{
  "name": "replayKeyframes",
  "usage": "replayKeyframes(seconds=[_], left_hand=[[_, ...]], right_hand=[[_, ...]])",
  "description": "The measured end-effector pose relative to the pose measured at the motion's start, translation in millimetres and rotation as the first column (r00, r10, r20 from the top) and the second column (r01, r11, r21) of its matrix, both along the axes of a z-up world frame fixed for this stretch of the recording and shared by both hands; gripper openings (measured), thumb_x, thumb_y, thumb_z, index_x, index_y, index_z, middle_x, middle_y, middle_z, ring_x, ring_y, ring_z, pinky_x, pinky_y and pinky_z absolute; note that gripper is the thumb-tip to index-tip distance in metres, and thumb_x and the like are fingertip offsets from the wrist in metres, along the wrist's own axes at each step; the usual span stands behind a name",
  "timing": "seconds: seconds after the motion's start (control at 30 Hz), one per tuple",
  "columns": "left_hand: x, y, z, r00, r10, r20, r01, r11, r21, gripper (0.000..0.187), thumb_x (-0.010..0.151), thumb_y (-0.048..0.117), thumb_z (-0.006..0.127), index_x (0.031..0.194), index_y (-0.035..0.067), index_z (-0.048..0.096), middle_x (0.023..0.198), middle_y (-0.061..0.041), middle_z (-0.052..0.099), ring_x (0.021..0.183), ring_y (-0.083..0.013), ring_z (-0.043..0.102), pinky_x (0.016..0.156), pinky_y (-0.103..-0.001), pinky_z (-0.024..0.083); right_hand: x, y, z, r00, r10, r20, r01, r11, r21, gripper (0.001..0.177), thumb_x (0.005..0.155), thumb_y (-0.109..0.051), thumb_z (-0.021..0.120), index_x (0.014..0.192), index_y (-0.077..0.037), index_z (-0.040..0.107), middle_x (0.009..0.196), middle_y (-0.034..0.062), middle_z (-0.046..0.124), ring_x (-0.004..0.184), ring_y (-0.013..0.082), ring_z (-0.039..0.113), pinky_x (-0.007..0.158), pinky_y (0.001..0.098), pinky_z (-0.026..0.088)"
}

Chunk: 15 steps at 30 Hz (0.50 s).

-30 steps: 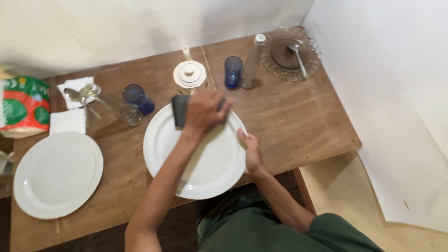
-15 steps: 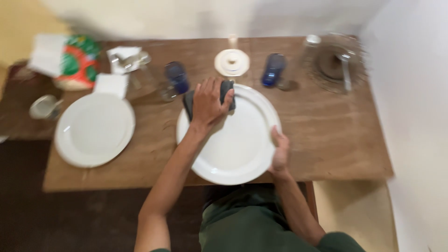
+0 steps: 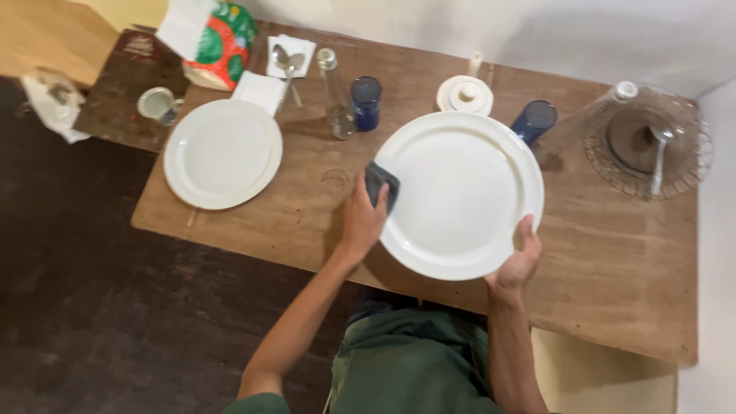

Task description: The person clears spoons from a plate and wipes it with a cloth before picking up a second plate and wiping both sides of it.

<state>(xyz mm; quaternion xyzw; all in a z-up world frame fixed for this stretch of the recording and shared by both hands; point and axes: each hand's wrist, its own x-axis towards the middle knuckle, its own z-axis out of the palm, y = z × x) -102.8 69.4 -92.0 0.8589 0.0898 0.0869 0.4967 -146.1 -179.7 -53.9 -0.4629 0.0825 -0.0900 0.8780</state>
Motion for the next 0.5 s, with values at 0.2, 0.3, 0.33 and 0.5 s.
replayKeyframes(seconds=[0.2,0.3,0.33,0.5], left_hand=[[51.7,-7.0,56.3,0.991,-0.106,0.077,0.068,0.920,0.385,0.051,0.102,0.037,0.063,0.143,0.008,0.056,0.110,-0.024,0.072,0.097,-0.0437,0.069,0.081,-0.049,0.054],[74.0,-30.2,80.1,0.879,-0.337,0.336,0.120,0.840,0.528,0.043,0.100,0.029,0.068,0.135,0.007,0.061,0.118,-0.019,0.069,0.107,-0.0382,0.065,0.088,-0.046,0.051],[80.5,-37.4,84.9,0.848,-0.407,0.340,0.168,0.815,0.555,0.043,0.098,0.027,0.069,0.136,0.008,0.062,0.116,-0.017,0.068,0.109,-0.0365,0.063,0.092,-0.046,0.049],[93.5,-91.8,91.5,0.582,-0.699,0.416,0.351,0.677,0.647,0.043,0.084,0.021,0.073,0.124,0.008,0.066,0.115,-0.015,0.066,0.113,-0.0341,0.058,0.102,-0.048,0.039]], right_hand=[[-2.6,-0.8,-16.4,0.999,-0.012,-0.037,0.015,0.995,0.096,0.060,0.107,-0.034,0.046,0.145,0.012,0.046,0.141,0.0261,0.058,0.127,0.0353,0.061,0.109,0.0452,0.051],[-4.0,-0.8,-14.9,0.998,0.012,-0.058,-0.003,0.989,0.150,0.061,0.105,-0.036,0.047,0.142,0.011,0.048,0.137,0.0267,0.062,0.123,0.0353,0.063,0.106,0.0459,0.053],[-4.9,1.8,-14.4,0.999,0.027,-0.047,-0.018,0.982,0.189,0.060,0.104,-0.037,0.047,0.142,0.010,0.048,0.136,0.0263,0.062,0.123,0.0347,0.064,0.106,0.0459,0.053],[-8.0,4.0,-19.5,0.993,0.030,-0.110,-0.001,0.967,0.255,0.053,0.105,-0.033,0.049,0.136,0.009,0.055,0.128,0.0238,0.068,0.114,0.0318,0.069,0.101,0.0434,0.056]])
